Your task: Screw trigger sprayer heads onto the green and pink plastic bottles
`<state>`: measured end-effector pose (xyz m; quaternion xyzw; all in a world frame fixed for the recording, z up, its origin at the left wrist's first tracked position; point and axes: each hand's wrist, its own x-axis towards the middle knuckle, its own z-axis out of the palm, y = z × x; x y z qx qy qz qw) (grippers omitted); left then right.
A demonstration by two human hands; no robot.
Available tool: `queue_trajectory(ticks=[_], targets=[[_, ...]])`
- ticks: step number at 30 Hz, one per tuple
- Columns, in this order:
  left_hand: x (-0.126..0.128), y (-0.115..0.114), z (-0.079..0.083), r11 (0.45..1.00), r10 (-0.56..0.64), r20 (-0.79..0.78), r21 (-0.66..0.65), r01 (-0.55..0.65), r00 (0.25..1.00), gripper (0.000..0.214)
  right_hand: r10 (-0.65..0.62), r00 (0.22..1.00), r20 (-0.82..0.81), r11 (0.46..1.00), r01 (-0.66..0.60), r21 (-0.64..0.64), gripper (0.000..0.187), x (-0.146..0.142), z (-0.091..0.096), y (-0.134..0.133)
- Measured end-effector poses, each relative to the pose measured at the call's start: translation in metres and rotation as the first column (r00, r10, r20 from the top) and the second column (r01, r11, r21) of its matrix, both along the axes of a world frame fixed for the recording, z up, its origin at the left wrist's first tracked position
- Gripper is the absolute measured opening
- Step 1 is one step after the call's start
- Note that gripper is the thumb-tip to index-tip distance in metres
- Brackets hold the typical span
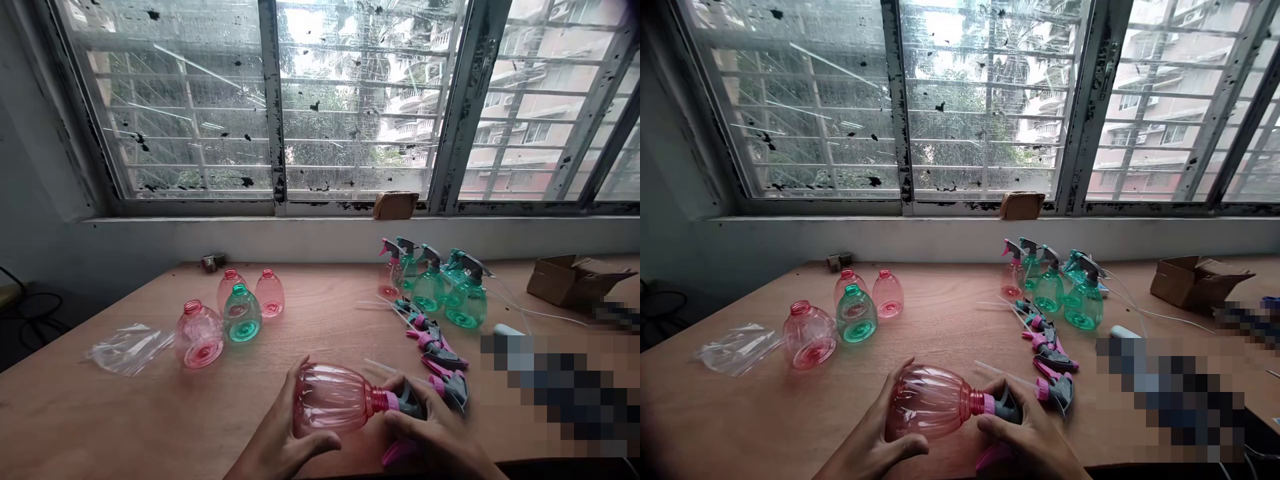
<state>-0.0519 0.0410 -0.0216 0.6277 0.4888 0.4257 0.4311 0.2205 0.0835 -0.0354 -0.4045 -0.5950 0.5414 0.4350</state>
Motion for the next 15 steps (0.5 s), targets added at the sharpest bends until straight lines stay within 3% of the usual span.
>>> queue_trajectory(ticks=[6,12,15], targets=[[-0.002,0.002,-0.004,0.992,0.021,-0.032,0.126,-0.016,0.999,0.104,-0.017,0.999,-0.039,0.999,0.018,0.028,0.031,-0.005,0.000,-0.001],[-0.008,0.003,-0.011,0.999,-0.002,0.097,0.041,-0.002,0.995,0.083,-0.117,0.993,0.023,0.990,0.114,0.082,0.030,-0.008,-0.005,-0.003],[-0.009,0.003,-0.010,1.000,0.021,0.065,0.008,-0.022,0.998,0.077,-0.124,0.990,0.062,0.989,0.119,0.083,0.030,-0.009,-0.003,-0.005]])
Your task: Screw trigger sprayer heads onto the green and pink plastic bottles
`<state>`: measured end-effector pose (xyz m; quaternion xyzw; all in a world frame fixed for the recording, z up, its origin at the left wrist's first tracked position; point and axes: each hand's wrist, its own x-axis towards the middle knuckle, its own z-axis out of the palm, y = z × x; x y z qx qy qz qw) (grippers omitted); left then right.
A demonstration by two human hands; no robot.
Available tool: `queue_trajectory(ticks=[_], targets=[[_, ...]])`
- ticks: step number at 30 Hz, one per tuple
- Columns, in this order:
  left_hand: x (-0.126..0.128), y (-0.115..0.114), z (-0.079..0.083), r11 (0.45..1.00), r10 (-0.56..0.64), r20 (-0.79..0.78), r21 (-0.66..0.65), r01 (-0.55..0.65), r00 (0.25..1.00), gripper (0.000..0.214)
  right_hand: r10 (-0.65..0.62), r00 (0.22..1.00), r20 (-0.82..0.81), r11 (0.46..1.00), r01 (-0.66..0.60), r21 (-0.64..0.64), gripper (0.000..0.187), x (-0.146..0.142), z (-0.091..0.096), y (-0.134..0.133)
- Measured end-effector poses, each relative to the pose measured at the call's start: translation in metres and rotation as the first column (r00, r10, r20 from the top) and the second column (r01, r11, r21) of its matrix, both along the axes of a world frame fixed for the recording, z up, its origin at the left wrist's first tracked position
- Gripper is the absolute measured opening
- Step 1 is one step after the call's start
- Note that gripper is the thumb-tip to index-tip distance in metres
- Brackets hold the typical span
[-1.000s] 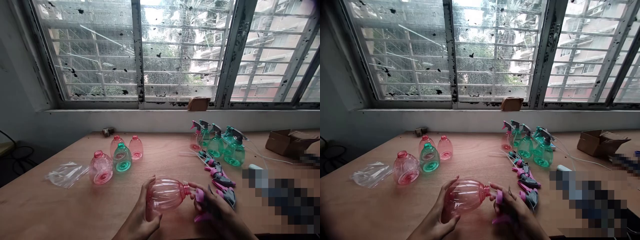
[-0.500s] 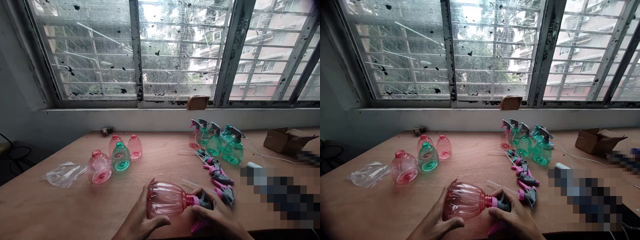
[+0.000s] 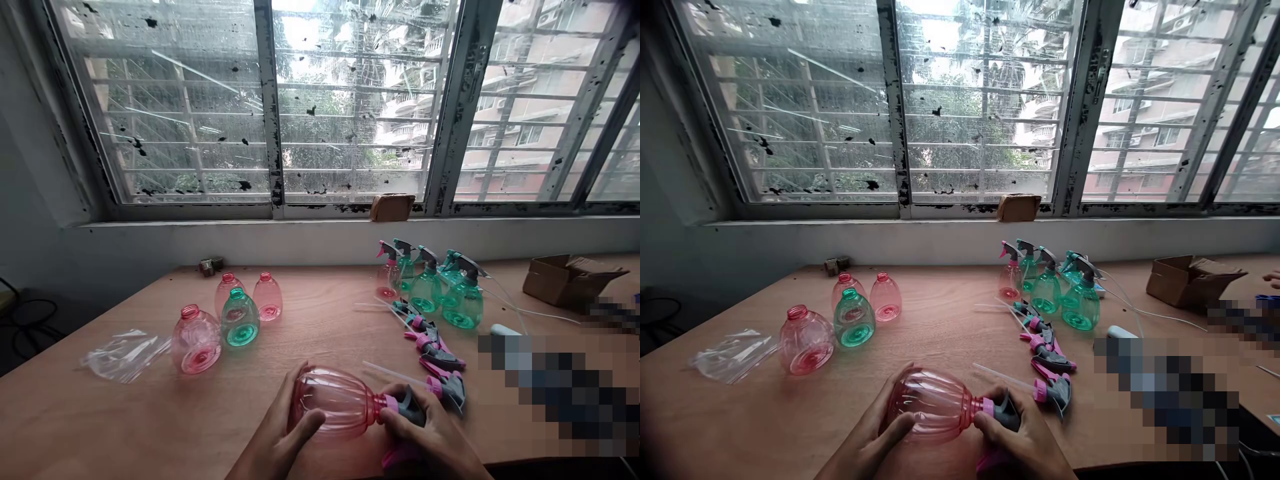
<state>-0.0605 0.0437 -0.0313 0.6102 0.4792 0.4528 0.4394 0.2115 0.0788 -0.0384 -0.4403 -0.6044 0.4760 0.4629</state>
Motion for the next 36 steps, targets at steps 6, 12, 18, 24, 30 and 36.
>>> queue_trajectory(ticks=[6,12,18,24,30,36], targets=[[0.004,-0.002,0.002,0.996,-0.058,0.057,0.072,0.054,0.997,0.080,0.097,0.992,-0.084,0.994,-0.102,-0.047,0.038,-0.001,-0.001,0.001],[0.004,-0.004,0.001,0.996,-0.005,0.144,0.088,-0.008,0.990,0.085,0.074,0.997,-0.012,0.997,-0.075,-0.034,0.035,-0.001,-0.001,0.001],[-0.002,0.005,0.001,0.999,0.034,0.099,-0.042,-0.030,0.995,0.077,0.104,0.994,-0.024,0.992,-0.105,-0.065,0.035,0.000,0.001,0.001],[-0.009,0.002,-0.003,0.989,-0.144,0.053,0.043,0.142,0.988,0.086,0.071,0.997,-0.003,0.997,-0.071,-0.041,0.039,0.000,0.003,0.001],[-0.008,0.004,-0.010,0.987,-0.154,0.021,0.059,0.153,0.988,0.087,0.051,0.998,0.021,0.999,-0.051,-0.014,0.038,0.002,0.002,0.002],[-0.007,0.011,-0.020,0.998,-0.061,0.022,0.024,0.061,0.998,0.078,0.046,0.998,0.042,0.999,-0.045,-0.024,0.038,0.001,0.005,0.000]])
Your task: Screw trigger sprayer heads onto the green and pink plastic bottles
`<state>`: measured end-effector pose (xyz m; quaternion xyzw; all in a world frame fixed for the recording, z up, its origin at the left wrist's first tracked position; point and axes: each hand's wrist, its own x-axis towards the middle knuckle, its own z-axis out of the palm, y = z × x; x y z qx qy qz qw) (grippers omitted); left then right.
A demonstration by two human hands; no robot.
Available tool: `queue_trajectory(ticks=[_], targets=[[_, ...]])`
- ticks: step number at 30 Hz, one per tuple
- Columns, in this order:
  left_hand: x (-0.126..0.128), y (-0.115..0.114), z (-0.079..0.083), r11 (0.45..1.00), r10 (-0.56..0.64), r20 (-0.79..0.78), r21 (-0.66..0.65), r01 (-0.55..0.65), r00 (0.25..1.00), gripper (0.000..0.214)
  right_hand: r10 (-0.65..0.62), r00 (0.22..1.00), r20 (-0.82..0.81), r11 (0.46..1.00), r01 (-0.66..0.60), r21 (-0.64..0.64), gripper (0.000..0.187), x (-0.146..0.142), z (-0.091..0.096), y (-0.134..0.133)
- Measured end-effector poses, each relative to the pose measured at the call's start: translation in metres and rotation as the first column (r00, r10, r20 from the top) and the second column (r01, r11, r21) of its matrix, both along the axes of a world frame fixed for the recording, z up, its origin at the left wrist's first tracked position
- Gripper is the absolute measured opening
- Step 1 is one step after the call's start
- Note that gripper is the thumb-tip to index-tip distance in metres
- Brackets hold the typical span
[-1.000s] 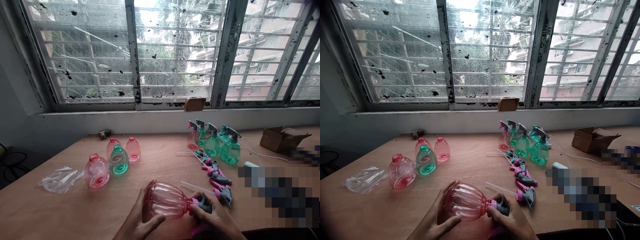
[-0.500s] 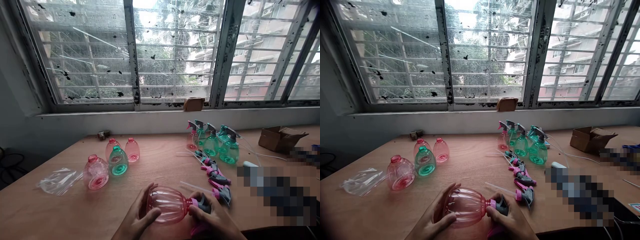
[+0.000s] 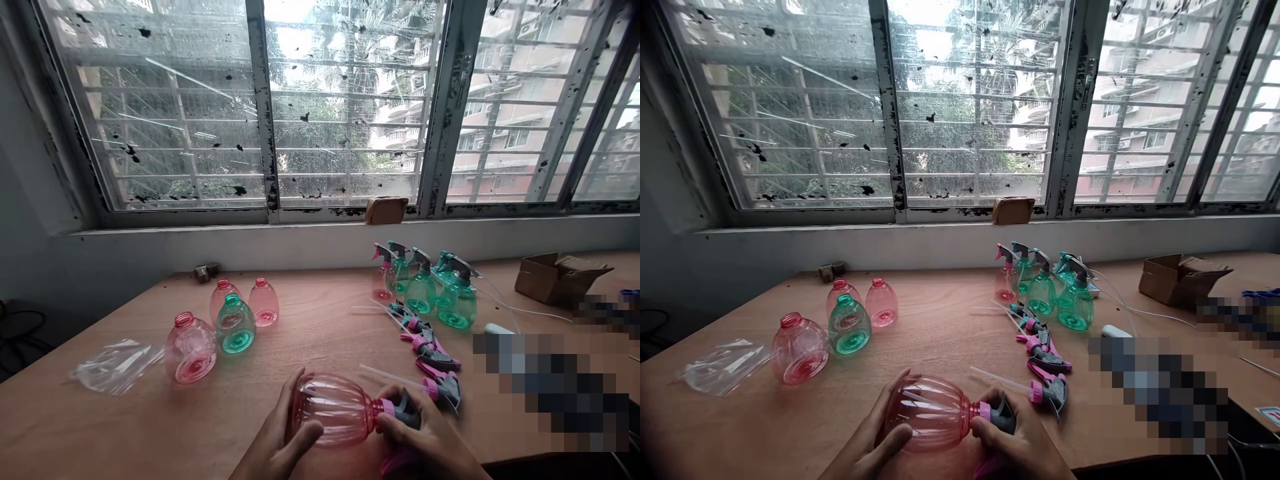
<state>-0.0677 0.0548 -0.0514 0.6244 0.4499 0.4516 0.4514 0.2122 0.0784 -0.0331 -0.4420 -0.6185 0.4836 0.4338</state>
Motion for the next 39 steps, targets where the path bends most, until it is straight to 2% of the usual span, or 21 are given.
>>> queue_trajectory(ticks=[3,5,8,11,14,16,21,24,28,31,34,39], targets=[[-0.001,-0.004,0.002,0.998,-0.046,0.003,0.039,0.046,0.999,0.090,-0.012,1.000,-0.020,1.000,0.012,-0.004,0.038,0.000,0.000,-0.001],[-0.001,-0.006,0.005,0.996,-0.046,-0.049,0.078,0.050,0.998,0.098,0.002,0.999,-0.032,1.000,-0.003,-0.011,0.037,0.000,0.000,-0.001],[0.000,-0.007,0.008,0.997,-0.041,-0.077,0.063,0.046,0.996,0.111,0.013,1.000,-0.019,1.000,-0.013,-0.004,0.033,0.000,0.000,0.000],[0.002,-0.005,0.007,0.999,-0.032,0.027,0.045,0.031,0.999,0.091,-0.010,1.000,0.021,1.000,0.010,-0.001,0.030,0.000,0.001,0.000],[0.002,-0.003,0.006,0.999,0.039,0.030,-0.007,-0.038,0.999,0.079,-0.009,0.999,0.046,1.000,0.009,0.012,0.029,0.000,0.003,0.000],[0.001,-0.004,0.004,0.999,0.040,-0.002,-0.029,-0.040,0.999,0.081,-0.006,0.999,0.050,1.000,0.006,0.007,0.028,0.000,0.003,0.000],[0.000,-0.010,0.003,0.988,-0.086,-0.042,0.127,0.091,0.995,0.101,-0.004,0.998,0.056,1.000,0.004,0.014,0.031,0.001,0.004,-0.001],[0.000,-0.010,0.004,0.988,-0.114,-0.036,0.101,0.117,0.993,0.115,-0.005,0.999,0.051,1.000,0.004,0.028,0.031,0.000,0.004,-0.001],[0.000,-0.004,0.002,0.993,-0.095,0.022,0.069,0.094,0.995,0.094,-0.007,0.999,0.039,1.000,0.006,0.029,0.032,-0.001,0.003,-0.001],[-0.002,-0.002,0.000,0.997,-0.034,-0.031,0.062,0.036,0.999,0.085,-0.006,0.999,0.045,1.000,0.005,0.026,0.031,0.000,0.002,-0.001],[-0.003,-0.005,-0.001,0.995,-0.060,-0.082,0.076,0.066,0.995,0.086,-0.005,0.999,0.048,1.000,0.005,0.000,0.032,0.001,0.001,-0.001],[-0.002,-0.012,0.001,0.976,-0.048,-0.154,0.204,0.080,0.987,0.098,0.043,0.999,-0.007,0.998,-0.043,-0.042,0.038,0.001,-0.001,0.000]])
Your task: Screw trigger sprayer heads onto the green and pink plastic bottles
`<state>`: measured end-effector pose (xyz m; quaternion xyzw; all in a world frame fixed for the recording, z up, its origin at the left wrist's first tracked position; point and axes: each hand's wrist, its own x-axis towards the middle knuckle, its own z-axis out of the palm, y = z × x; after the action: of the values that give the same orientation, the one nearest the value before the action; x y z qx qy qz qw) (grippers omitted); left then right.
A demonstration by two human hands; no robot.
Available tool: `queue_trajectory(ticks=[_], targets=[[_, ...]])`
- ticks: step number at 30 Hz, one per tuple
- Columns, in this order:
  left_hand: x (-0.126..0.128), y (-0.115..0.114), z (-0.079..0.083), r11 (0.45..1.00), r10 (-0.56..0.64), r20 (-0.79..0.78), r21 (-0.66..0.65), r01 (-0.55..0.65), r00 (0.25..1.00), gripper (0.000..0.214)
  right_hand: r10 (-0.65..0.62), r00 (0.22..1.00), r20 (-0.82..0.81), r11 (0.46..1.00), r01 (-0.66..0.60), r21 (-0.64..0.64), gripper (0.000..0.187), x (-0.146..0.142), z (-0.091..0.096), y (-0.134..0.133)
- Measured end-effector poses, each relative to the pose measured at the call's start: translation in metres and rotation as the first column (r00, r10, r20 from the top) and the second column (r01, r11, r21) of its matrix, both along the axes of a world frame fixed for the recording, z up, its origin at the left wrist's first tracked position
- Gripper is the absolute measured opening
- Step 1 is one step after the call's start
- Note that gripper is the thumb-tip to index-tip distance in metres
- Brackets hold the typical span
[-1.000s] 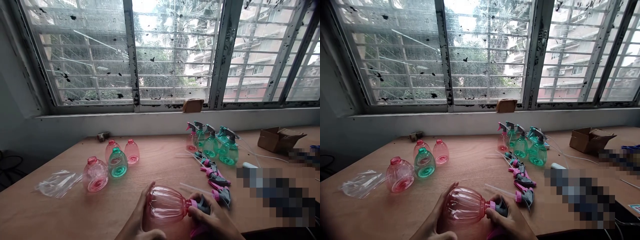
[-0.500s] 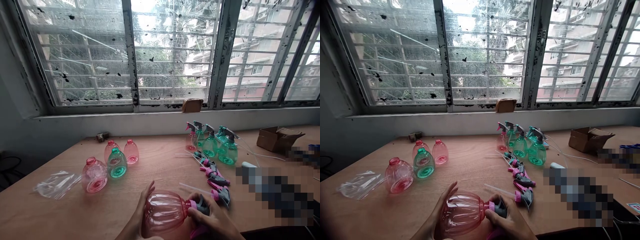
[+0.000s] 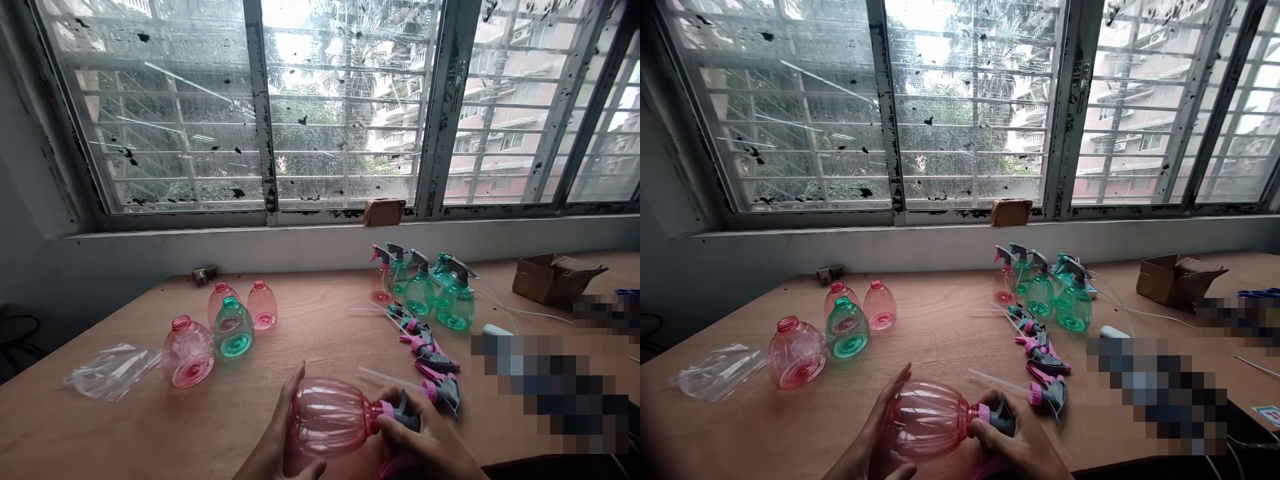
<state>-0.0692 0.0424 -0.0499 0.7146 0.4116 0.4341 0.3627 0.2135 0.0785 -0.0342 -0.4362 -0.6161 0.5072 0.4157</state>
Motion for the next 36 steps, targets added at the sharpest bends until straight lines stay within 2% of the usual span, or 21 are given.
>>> queue_trajectory(ticks=[3,6,8,13,17,20,23,26,29,34,36], targets=[[0.001,0.001,0.001,0.997,0.021,0.033,-0.080,-0.018,0.999,0.109,-0.006,1.000,0.009,1.000,0.006,0.011,0.037,0.000,0.000,0.000],[0.000,0.008,-0.001,0.988,0.051,0.122,-0.153,-0.032,0.991,0.092,-0.032,0.999,0.032,0.999,0.031,0.020,0.035,0.000,0.001,-0.001],[0.000,0.012,-0.004,0.987,0.065,0.144,-0.156,-0.042,0.987,0.082,-0.040,0.998,0.041,0.999,0.039,0.020,0.035,-0.001,0.002,-0.002],[0.004,0.009,-0.004,0.988,0.096,0.110,-0.136,-0.080,0.989,0.085,-0.061,0.998,-0.005,0.997,0.061,0.042,0.043,-0.003,0.003,-0.002],[0.010,0.001,0.006,0.997,0.019,0.154,-0.071,-0.008,0.988,0.091,-0.072,0.997,-0.043,0.996,0.074,0.054,0.048,-0.004,0.006,-0.003],[0.010,0.000,0.012,0.993,0.012,0.184,-0.118,0.010,0.983,0.097,-0.041,0.999,-0.026,0.998,0.042,0.055,0.045,-0.003,0.006,-0.003],[0.007,0.003,0.011,0.984,0.072,0.165,-0.172,-0.043,0.984,0.089,0.033,0.999,-0.017,0.999,-0.032,0.036,0.043,-0.001,0.004,-0.003],[0.005,0.006,0.007,0.976,0.101,0.126,-0.203,-0.074,0.987,0.086,0.020,1.000,0.011,0.999,-0.020,0.028,0.040,0.000,0.004,-0.003],[0.005,0.005,0.004,0.987,0.076,0.130,-0.149,-0.057,0.989,0.087,-0.024,0.999,0.022,0.999,0.023,0.032,0.038,-0.001,0.007,-0.004],[0.008,0.003,0.002,0.996,0.051,0.036,0.070,-0.053,0.998,0.089,-0.030,1.000,-0.001,0.999,0.030,0.024,0.039,-0.002,0.008,-0.004],[0.007,0.004,0.000,0.996,0.044,0.061,0.070,-0.048,0.997,0.087,-0.038,0.999,0.009,0.999,0.038,0.025,0.038,-0.002,0.007,-0.003]])
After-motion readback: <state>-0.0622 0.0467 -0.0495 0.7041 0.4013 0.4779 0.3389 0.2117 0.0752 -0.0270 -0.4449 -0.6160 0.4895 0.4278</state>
